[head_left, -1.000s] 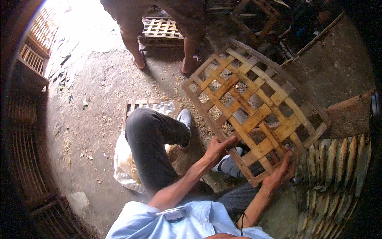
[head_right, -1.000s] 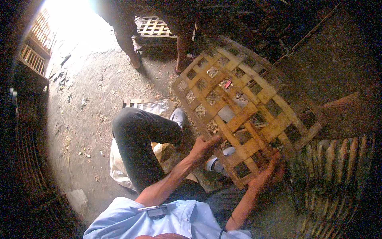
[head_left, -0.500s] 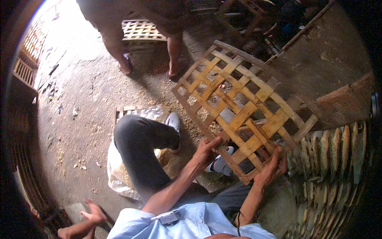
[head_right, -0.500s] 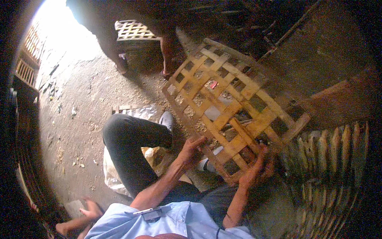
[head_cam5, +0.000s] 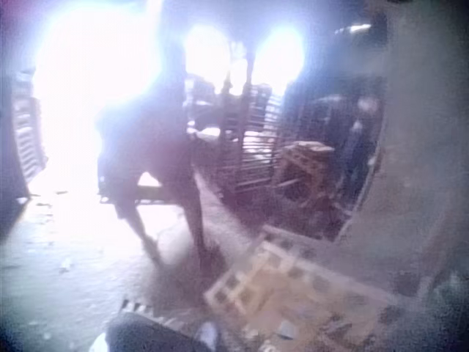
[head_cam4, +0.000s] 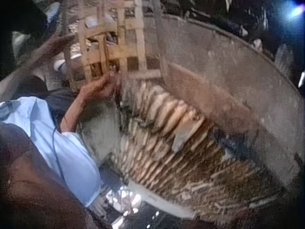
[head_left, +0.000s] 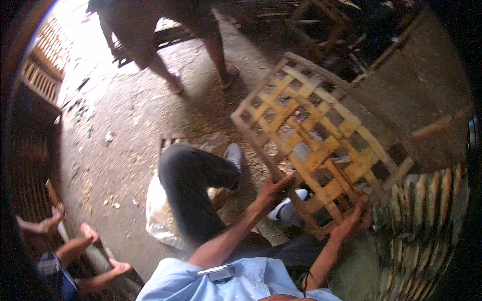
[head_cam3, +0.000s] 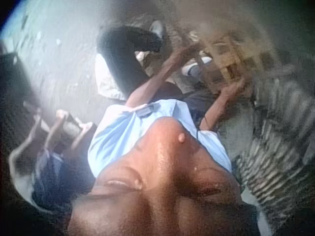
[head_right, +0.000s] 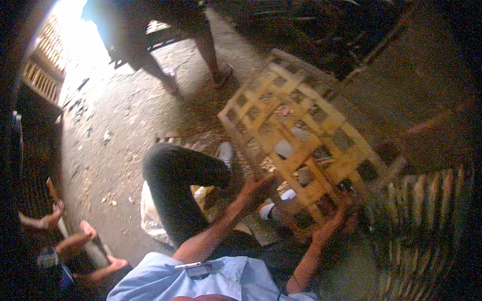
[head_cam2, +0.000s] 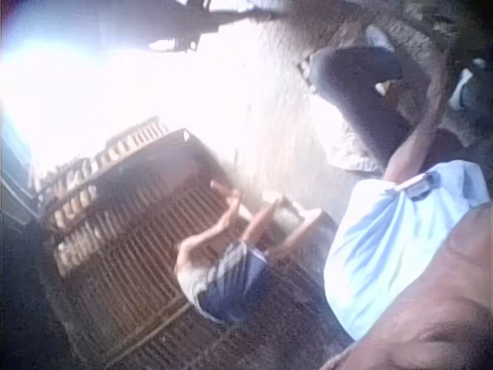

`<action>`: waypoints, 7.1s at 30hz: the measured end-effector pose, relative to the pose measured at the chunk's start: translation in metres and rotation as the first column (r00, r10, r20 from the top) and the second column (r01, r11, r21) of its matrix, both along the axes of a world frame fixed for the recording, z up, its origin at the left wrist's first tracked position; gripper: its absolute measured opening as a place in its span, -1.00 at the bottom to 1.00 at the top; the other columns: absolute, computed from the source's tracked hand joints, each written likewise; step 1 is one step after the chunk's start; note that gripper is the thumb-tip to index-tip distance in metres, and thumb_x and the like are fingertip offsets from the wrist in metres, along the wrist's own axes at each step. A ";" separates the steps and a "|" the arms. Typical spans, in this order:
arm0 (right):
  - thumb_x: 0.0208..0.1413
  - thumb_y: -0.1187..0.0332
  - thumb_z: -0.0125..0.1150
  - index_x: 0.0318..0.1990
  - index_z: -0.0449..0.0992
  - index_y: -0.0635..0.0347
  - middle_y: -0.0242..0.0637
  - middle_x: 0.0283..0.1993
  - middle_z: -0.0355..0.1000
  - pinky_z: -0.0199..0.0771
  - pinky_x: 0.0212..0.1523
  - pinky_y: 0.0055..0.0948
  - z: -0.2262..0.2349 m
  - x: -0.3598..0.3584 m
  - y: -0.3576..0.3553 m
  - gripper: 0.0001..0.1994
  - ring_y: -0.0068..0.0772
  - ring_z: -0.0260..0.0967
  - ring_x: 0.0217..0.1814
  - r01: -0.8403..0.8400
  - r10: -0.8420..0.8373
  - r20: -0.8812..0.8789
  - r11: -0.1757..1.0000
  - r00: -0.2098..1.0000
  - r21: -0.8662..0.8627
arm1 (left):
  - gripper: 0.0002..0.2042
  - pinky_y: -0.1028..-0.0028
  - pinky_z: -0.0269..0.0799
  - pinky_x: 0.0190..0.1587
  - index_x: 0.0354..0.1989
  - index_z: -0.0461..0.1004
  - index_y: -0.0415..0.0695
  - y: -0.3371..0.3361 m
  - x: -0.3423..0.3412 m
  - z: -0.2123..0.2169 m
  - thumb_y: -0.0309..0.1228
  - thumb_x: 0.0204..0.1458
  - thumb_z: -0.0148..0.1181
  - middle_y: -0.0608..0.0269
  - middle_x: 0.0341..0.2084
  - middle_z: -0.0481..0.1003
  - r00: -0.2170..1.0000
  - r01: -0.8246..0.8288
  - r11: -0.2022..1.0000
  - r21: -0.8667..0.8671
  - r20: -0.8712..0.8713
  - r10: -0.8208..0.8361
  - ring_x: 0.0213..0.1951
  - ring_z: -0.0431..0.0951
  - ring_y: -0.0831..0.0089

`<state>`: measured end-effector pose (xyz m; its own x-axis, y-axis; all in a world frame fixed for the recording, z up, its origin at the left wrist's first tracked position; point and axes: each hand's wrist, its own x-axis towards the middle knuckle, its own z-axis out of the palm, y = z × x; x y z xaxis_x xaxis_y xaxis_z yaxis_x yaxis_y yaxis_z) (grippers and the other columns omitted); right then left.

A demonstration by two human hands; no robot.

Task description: The person sits on the floor and assembles a wooden lattice panel by hand, fitting slats into a grid pattern. They then place the finished panel on a stack and handle a plastic bag containing material.

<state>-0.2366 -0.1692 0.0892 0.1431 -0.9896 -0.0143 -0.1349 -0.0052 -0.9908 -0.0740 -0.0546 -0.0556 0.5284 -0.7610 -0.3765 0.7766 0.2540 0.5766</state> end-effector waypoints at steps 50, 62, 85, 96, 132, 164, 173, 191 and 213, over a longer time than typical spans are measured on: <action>0.30 0.11 0.08 0.00 0.42 0.33 -0.04 -0.10 0.49 0.63 -0.38 -0.29 0.052 0.051 0.034 -0.60 -0.14 0.59 -0.26 0.029 -0.021 0.128 0.998 0.992 -0.057 | -0.75 0.38 0.61 -0.23 -0.18 0.42 -0.25 0.012 0.000 0.048 -0.34 0.14 0.27 0.32 -0.37 0.46 0.977 -0.066 0.987 -0.146 -0.210 0.034 -0.31 0.52 0.54; 0.30 0.14 0.07 -0.01 0.44 0.31 -0.01 -0.08 0.50 0.64 -0.39 -0.28 0.058 0.053 0.030 -0.64 -0.10 0.59 -0.24 0.018 -0.016 0.111 1.000 0.994 -0.026 | -0.67 0.46 0.41 -0.27 -0.12 0.44 -0.18 0.013 0.002 0.043 -0.20 0.11 0.29 0.36 -0.35 0.42 0.997 0.082 0.993 0.091 0.004 -0.082 -0.31 0.45 0.53; 0.28 0.01 0.11 0.06 0.45 0.22 -0.19 0.03 0.47 0.47 -0.35 -0.40 0.047 0.053 0.025 -0.56 -0.24 0.59 -0.18 0.059 -0.057 0.051 0.997 0.997 -0.044 | -0.72 0.49 0.57 -0.30 -0.10 0.46 -0.25 0.005 -0.001 0.034 -0.31 0.16 0.27 0.26 -0.24 0.52 0.942 -0.197 0.955 -0.222 -0.311 0.122 -0.28 0.53 0.55; 0.27 0.00 0.09 0.05 0.46 0.22 -0.17 0.03 0.48 0.43 -0.37 -0.49 0.039 0.046 0.022 -0.55 -0.23 0.58 -0.17 0.104 -0.101 0.046 0.992 0.994 -0.065 | -0.68 0.48 0.42 -0.32 -0.12 0.52 -0.17 0.018 0.009 0.051 -0.17 0.14 0.27 0.36 -0.29 0.55 0.987 0.138 0.990 0.027 0.081 -0.139 -0.27 0.51 0.56; 0.26 0.07 0.14 0.00 0.43 0.30 -0.04 -0.06 0.48 0.59 -0.43 -0.37 0.032 0.052 0.023 -0.58 -0.18 0.58 -0.25 0.071 -0.056 0.163 0.994 0.985 -0.087 | -0.78 0.25 0.55 -0.02 -0.10 0.47 -0.19 0.016 -0.006 0.048 -0.38 0.14 0.27 0.27 -0.29 0.55 0.965 0.175 0.963 -0.204 -0.160 -0.209 -0.20 0.59 0.46; 0.30 0.26 0.13 -0.13 0.53 0.29 -0.20 -0.20 0.55 0.57 -0.40 -0.48 0.059 0.037 -0.026 -0.76 -0.41 0.54 -0.42 -0.584 0.305 -0.565 0.695 0.767 -0.419 | -0.55 0.17 0.43 0.06 0.06 0.38 -0.25 0.029 0.020 0.048 -0.15 0.15 0.21 -0.10 -0.07 0.51 0.521 -0.454 0.812 0.367 0.848 -0.092 -0.01 0.55 0.03; 0.23 0.26 0.21 -0.22 0.50 0.32 -0.11 -0.58 0.44 0.34 -0.50 -0.30 0.141 0.048 -0.012 -0.76 -0.10 0.47 -0.54 -0.931 0.485 -0.795 0.156 0.364 -0.331 | -0.56 0.34 0.43 -0.08 0.03 0.46 -0.23 0.075 0.129 0.116 -0.21 0.06 0.34 0.14 -0.17 0.54 0.299 0.011 0.992 0.127 0.946 -0.125 -0.11 0.53 0.31; 0.30 0.25 0.08 0.36 0.15 0.29 -0.06 0.42 0.14 0.29 0.31 -0.11 0.069 0.000 -0.018 -0.45 -0.12 0.14 0.43 -0.418 0.099 -0.483 0.668 0.870 -0.616 | -0.57 0.43 0.49 -0.57 -0.42 0.49 -0.20 0.085 0.166 0.114 0.00 0.06 0.33 0.19 -0.64 0.52 0.699 -0.665 0.746 -0.037 0.321 0.639 -0.64 0.53 0.44; 0.21 0.09 0.21 0.19 0.32 0.34 -0.08 0.09 0.41 0.58 -0.60 -0.44 0.041 0.007 0.017 -0.45 -0.27 0.51 -0.10 -0.104 0.103 0.118 0.995 0.988 0.003 | -0.54 0.32 0.53 -0.12 0.02 0.30 -0.20 0.067 0.108 0.059 -0.03 0.22 0.08 0.14 -0.25 0.47 0.941 -0.323 0.902 -0.287 -0.197 0.274 -0.23 0.53 0.32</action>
